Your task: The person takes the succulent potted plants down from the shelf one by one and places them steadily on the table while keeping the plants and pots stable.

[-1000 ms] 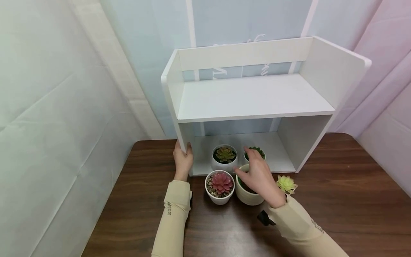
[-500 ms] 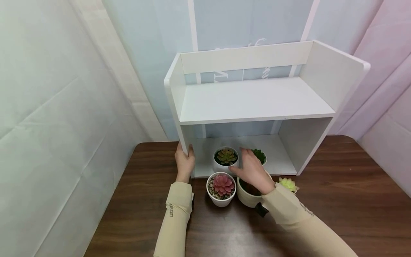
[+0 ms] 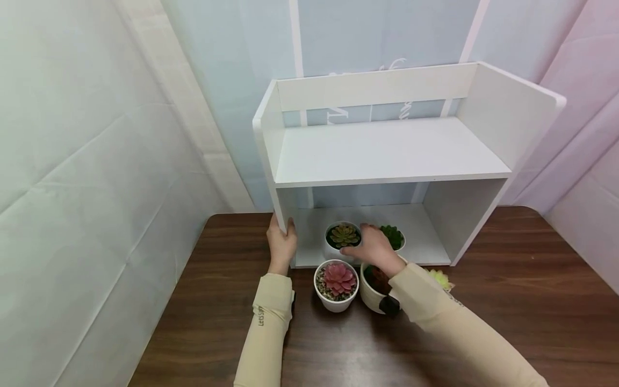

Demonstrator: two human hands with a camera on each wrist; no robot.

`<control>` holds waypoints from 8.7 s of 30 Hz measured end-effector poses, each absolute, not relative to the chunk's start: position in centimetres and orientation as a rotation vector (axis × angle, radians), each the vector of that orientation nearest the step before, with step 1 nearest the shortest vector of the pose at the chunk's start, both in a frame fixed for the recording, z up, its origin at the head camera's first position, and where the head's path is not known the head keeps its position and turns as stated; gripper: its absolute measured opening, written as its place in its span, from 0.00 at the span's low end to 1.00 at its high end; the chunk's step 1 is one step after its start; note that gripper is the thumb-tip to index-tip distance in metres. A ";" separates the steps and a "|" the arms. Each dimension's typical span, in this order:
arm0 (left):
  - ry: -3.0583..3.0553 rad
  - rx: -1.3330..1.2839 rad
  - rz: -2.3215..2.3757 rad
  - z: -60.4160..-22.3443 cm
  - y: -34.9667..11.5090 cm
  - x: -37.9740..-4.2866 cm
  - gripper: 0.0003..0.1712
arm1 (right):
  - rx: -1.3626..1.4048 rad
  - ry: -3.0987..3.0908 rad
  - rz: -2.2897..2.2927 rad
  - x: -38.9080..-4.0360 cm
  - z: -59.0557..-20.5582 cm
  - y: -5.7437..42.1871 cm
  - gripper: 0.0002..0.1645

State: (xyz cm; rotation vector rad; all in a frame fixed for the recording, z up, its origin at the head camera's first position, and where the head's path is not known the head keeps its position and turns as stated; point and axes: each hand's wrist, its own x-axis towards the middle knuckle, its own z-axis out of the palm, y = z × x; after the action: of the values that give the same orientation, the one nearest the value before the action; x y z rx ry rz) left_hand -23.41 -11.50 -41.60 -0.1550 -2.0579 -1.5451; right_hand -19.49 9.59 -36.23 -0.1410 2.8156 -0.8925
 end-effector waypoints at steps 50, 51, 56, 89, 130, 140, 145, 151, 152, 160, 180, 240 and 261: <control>-2.087 -0.134 -1.545 -41.8 -11.6 -23.2 0.23 | 0.103 2.749 -0.979 -21.4 -38.1 7.8 0.58; -2.090 -0.132 -1.546 -41.9 -11.6 -23.2 0.23 | 0.104 2.750 -0.984 -21.4 -38.0 7.9 0.58; -2.085 -0.142 -1.539 -41.8 -11.5 -23.2 0.22 | 0.121 2.737 -1.044 -21.4 -37.8 8.2 0.59; -2.087 -0.161 -1.561 -41.5 -11.4 -23.1 0.24 | 0.083 2.689 -1.350 -19.3 -33.6 10.3 0.60; -2.093 -0.133 -1.548 -41.6 -11.4 -22.9 0.23 | -0.206 2.791 -1.347 -13.5 -31.5 10.9 0.59; -2.089 -0.133 -1.535 -41.6 -11.4 -23.0 0.23 | -0.298 2.862 -1.320 -12.2 -31.5 11.4 0.58; -2.093 -0.157 -1.539 -41.6 -11.5 -22.9 0.25 | -0.304 2.839 -1.316 -11.3 -31.5 11.7 0.58; -2.086 -0.172 -1.545 -41.6 -11.4 -22.9 0.26 | -0.359 2.784 -1.393 -10.4 -31.5 12.4 0.58; -2.086 -0.172 -1.548 -41.7 -11.4 -22.9 0.26 | -0.364 2.780 -1.396 -10.2 -31.5 12.5 0.58; -2.102 -0.161 -1.555 -41.6 -11.3 -22.9 0.26 | -0.412 2.820 -1.334 -9.1 -31.1 13.4 0.58; -2.089 -0.148 -1.588 -41.5 -11.4 -22.9 0.25 | -0.604 2.914 -1.227 -6.9 -32.1 14.2 0.54; -2.112 -0.117 -1.559 -41.8 -11.2 -22.9 0.26 | -0.677 2.733 -1.088 -5.5 -39.0 13.5 0.55; -2.090 -0.130 -1.568 -42.0 -11.3 -23.0 0.25 | -0.635 2.700 -1.119 -5.6 -39.9 13.2 0.55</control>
State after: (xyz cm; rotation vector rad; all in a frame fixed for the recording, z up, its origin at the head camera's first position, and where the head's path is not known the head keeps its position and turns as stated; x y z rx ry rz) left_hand -23.00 -11.31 -42.01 -0.1299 -2.0900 -1.5675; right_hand -5.57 13.21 -39.86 -0.6347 2.7000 -1.1186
